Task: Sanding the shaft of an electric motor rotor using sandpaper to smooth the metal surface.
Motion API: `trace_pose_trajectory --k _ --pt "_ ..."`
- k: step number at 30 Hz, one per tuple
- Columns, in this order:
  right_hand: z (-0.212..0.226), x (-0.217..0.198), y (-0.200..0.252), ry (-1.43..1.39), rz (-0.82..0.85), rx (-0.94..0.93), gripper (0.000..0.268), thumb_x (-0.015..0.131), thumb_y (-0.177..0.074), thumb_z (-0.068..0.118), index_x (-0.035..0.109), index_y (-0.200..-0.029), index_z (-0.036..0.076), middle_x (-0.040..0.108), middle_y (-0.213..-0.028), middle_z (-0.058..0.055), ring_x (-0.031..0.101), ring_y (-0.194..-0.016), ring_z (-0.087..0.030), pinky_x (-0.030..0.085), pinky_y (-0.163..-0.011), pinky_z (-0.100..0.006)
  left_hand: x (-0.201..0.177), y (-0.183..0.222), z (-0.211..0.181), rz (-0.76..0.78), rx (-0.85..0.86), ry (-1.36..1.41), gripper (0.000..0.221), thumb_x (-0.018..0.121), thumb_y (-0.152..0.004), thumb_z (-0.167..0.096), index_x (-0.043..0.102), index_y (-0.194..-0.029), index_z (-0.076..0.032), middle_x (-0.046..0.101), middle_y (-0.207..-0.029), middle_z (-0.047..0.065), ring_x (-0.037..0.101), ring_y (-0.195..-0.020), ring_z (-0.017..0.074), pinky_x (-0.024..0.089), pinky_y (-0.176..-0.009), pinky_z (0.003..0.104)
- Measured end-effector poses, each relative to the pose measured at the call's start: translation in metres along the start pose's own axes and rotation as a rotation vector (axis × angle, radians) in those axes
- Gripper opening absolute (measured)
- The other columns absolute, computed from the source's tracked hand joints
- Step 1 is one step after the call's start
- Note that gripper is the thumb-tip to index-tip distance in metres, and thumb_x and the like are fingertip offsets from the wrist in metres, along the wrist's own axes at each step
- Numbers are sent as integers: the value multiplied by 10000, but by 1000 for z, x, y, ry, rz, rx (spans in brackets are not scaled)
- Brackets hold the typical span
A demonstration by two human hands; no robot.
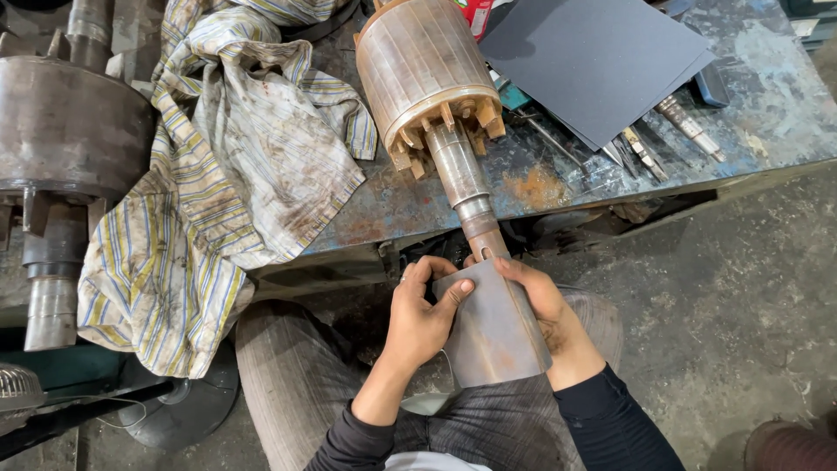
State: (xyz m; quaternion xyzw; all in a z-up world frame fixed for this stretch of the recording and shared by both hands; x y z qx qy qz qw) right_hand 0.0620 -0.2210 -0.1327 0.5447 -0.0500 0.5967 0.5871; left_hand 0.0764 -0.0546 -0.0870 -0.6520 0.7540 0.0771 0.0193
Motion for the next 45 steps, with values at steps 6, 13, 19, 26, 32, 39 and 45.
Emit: trace_pose_trajectory --k 6,13,19,26,32,39,45 --pt "7 5 0 130 -132 52 379 730 -910 286 690 -1138 -13 725 -978 -217 711 -891 -348 571 -894 -511 -2 -1 -4 -18 59 10 219 838 -937 -278 716 -1044 -131 624 -860 125 656 -922 326 521 -898 428" --pt "4 5 1 127 -136 63 438 742 -936 388 699 -1139 2 729 -961 -195 738 -895 -319 600 -905 -487 3 -5 14 -22 98 36 214 846 -934 -278 719 -1030 -135 603 -852 126 644 -916 315 516 -889 431" --pt "18 44 27 264 -205 -21 449 767 -926 378 672 -1171 14 691 -918 -155 737 -867 -279 606 -837 -431 11 -10 26 -73 146 72 265 892 -873 -309 711 -963 -139 621 -852 51 619 -928 251 496 -932 363" --pt "13 33 21 299 -304 -7 473 814 -882 440 714 -1119 43 723 -893 -183 701 -763 -296 584 -694 -424 10 8 2 -199 57 -236 288 909 -843 -347 718 -871 -133 636 -749 90 675 -793 328 549 -746 425" --pt "18 13 12 382 -330 -50 460 838 -865 407 720 -1089 23 699 -803 -172 708 -683 -270 555 -556 -380 22 17 -7 -73 -73 -149 223 696 -1047 -261 765 -933 -83 715 -737 121 705 -650 264 554 -586 343" --pt "30 19 9 551 -295 -231 460 846 -862 351 744 -1115 -19 662 -758 -176 688 -666 -263 557 -530 -376 25 28 -25 -16 -158 7 329 729 -1014 -264 711 -1103 53 709 -915 241 765 -938 365 636 -711 408" --pt "38 26 20 724 -309 -372 539 891 -844 395 756 -1139 -35 663 -804 -138 651 -721 -215 529 -563 -339 26 31 -36 13 -174 -9 388 774 -976 -259 687 -1154 75 711 -993 263 757 -1056 426 659 -801 463"
Point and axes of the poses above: each hand's wrist, its own y-axis away from the middle knuckle, its own x-axis out of the palm, z = x × y, the point moved 6 cm from there along -y, towards the middle knuckle
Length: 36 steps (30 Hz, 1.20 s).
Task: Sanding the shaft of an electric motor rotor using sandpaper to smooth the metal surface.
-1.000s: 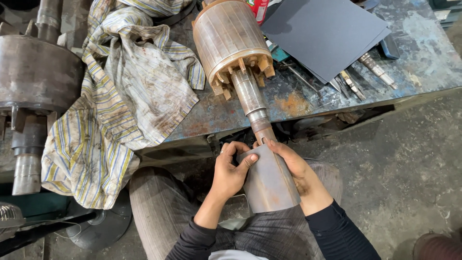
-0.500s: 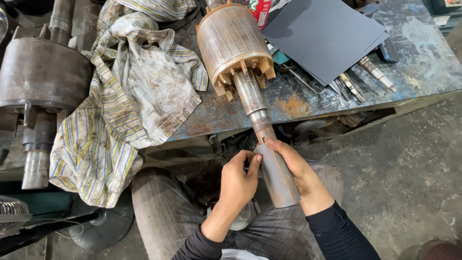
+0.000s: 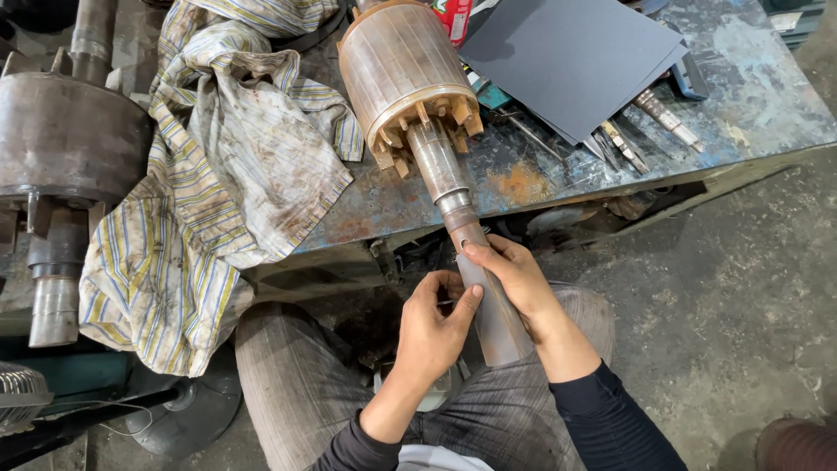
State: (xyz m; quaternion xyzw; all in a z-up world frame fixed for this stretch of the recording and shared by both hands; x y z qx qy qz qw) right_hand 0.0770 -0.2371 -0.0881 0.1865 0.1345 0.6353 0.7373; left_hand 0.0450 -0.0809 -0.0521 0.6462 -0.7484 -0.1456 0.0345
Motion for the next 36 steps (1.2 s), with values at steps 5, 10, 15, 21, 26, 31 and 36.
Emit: trace_pose_trajectory --k 5,10,15,21,26,31,36 --pt "14 2 6 70 -27 -49 545 902 -834 395 768 -1134 -40 690 -829 -153 670 -761 -230 533 -598 -343 6 5 -7 48 -23 44 463 768 -973 -258 661 -1251 97 721 -1114 303 753 -1123 417 668 -870 463" --pt "-16 -11 -17 175 -108 -82 555 835 -905 526 797 -1151 29 752 -910 -159 718 -855 -240 552 -663 -356 11 7 -4 66 -85 104 520 785 -959 -245 645 -1299 122 734 -1130 316 768 -1097 359 666 -862 441" --pt "0 -4 -5 192 -172 -54 842 680 -972 634 590 -1493 -22 666 -1351 -301 638 -1252 -427 524 -975 -535 18 2 5 75 -152 259 571 764 -986 -248 592 -1353 153 734 -1142 314 760 -1120 342 647 -888 441" --pt "-7 -23 -15 405 -197 -243 439 550 -1115 466 677 -1254 69 569 -1218 -140 601 -1207 -371 481 -1036 -528 33 -7 -2 134 -193 331 694 707 -1039 -350 517 -1473 157 726 -1137 305 718 -1094 324 606 -877 471" --pt "25 -19 2 723 -276 -384 271 558 -1113 289 708 -1151 67 671 -1074 -169 691 -1082 -443 579 -872 -548 45 -10 -16 100 -272 468 719 662 -1053 -350 477 -1499 184 715 -1164 294 690 -1102 313 579 -894 476" --pt "36 -26 15 738 -337 -609 157 673 -1051 247 771 -1029 127 745 -935 -111 770 -894 -321 638 -679 -373 52 -27 19 103 -265 587 657 713 -1035 -317 554 -1431 182 741 -1092 261 725 -1057 330 600 -852 508" --pt "8 -51 23 -157 -128 -461 286 597 -1052 158 708 -1211 -51 770 -1131 -315 752 -777 -258 619 -553 -316 68 -41 56 107 -239 885 421 825 -937 -253 682 -1136 90 757 -843 183 784 -774 292 653 -660 433"
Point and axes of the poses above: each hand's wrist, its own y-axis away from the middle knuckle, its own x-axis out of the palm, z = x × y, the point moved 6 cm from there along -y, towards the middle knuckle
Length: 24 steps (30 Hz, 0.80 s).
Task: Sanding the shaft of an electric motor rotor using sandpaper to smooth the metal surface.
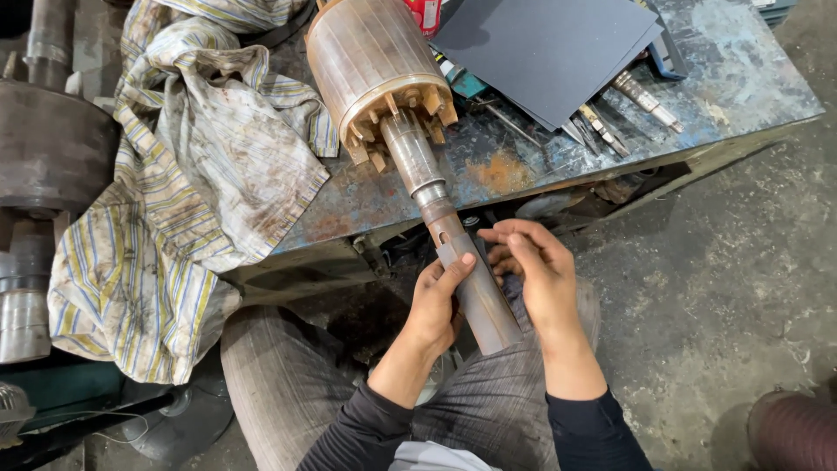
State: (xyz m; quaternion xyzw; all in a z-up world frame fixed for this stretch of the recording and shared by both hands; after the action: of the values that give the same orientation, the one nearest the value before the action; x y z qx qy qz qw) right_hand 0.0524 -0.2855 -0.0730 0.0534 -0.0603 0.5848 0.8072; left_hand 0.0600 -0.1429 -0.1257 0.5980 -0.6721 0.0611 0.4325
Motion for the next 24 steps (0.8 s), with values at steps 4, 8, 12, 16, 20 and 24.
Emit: trace_pose_trajectory --k 4,8,12,16,20,24 --pt "21 17 27 51 64 -35 353 635 -1014 174 714 -1304 -10 786 -1251 -229 721 -929 -147 604 -704 -232 8 4 -4 2 -16 127 348 836 -904 -193 681 -1070 71 765 -806 186 789 -722 285 652 -619 434" --pt "33 31 47 150 257 -86 562 624 -1017 209 551 -1536 6 581 -1574 -194 506 -1443 -291 451 -1129 -405 17 4 -3 116 -82 242 222 822 -903 -149 698 -915 35 740 -749 161 768 -659 266 640 -609 388" --pt "47 49 58 651 373 -38 659 476 -1060 405 319 -1659 178 321 -1762 -91 211 -1664 -277 335 -1243 -454 15 -7 10 275 -231 334 111 673 -951 -149 626 -946 -49 651 -831 61 653 -716 173 578 -684 320" --pt "45 59 44 732 397 -101 655 435 -1087 351 260 -1672 114 308 -1758 -103 191 -1659 -326 340 -1251 -490 22 -21 1 214 -242 305 143 701 -974 -190 594 -909 -120 597 -762 2 583 -630 113 541 -633 278" --pt "46 59 31 626 251 -409 595 637 -1024 68 484 -1596 10 588 -1558 -190 544 -1441 -311 518 -1089 -364 18 -38 -8 125 -89 273 201 774 -932 -143 677 -805 -22 691 -689 118 753 -616 254 622 -576 370" --pt "41 56 32 565 258 -371 571 633 -1032 67 500 -1584 5 566 -1578 -194 514 -1465 -325 499 -1111 -395 20 -30 -12 113 -5 225 290 797 -951 -236 691 -821 1 706 -678 153 761 -629 247 623 -558 347"
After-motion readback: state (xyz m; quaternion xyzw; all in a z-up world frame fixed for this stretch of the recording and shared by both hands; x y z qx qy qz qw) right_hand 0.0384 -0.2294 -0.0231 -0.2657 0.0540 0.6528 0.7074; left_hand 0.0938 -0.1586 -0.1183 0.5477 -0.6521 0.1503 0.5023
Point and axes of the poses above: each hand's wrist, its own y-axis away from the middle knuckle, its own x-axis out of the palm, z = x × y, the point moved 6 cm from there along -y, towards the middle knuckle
